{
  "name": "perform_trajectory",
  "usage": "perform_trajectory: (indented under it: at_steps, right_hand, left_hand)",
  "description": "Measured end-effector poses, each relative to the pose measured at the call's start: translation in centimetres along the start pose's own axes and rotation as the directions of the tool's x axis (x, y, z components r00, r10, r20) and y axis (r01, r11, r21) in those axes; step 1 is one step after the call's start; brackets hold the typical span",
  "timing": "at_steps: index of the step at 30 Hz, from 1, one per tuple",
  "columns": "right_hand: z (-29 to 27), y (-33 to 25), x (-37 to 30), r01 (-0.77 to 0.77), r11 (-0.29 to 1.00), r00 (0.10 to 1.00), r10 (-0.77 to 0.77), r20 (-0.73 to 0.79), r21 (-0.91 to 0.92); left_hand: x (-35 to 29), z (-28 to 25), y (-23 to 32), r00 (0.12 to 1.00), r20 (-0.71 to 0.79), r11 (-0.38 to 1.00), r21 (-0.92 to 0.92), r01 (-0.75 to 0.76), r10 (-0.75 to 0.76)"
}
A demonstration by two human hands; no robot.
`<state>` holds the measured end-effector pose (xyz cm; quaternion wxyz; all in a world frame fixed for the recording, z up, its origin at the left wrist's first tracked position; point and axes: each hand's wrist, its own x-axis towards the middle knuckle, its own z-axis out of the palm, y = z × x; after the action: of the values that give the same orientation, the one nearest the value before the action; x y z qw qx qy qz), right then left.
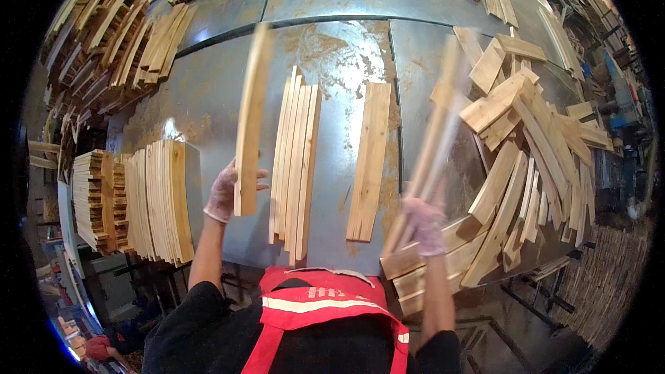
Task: The person picks up wooden planks from a pile on a metal table and stacks them into neat piles. They repeatedly gather planks, align them, and place them into organized stacks on the table surface.
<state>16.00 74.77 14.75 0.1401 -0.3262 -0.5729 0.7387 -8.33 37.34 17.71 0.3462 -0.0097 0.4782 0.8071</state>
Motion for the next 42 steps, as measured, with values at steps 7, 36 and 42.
perform_trajectory:
  at_steps: [7,36,42]
  right_hand:
    - [16.2,15.8,0.0,-0.083,0.924,0.885,0.241,0.399,-0.374]
    - [-15.0,-7.1,11.8,0.043,0.995,0.914,-0.076,-0.399,-0.093]
    - [-15.4,-10.4,-4.4,0.315,0.923,0.888,-0.205,-0.411,0.221]
  left_hand:
    - [-2.9,-14.4,-10.5,0.917,-0.301,0.960,0.017,0.281,-0.263]
    - [31.3,43.9,-18.9,0.843,0.352,0.292,0.924,-0.246,-0.406]
    - [32.7,40.4,-26.9,0.861,0.437,0.140,0.899,-0.415,-0.261]
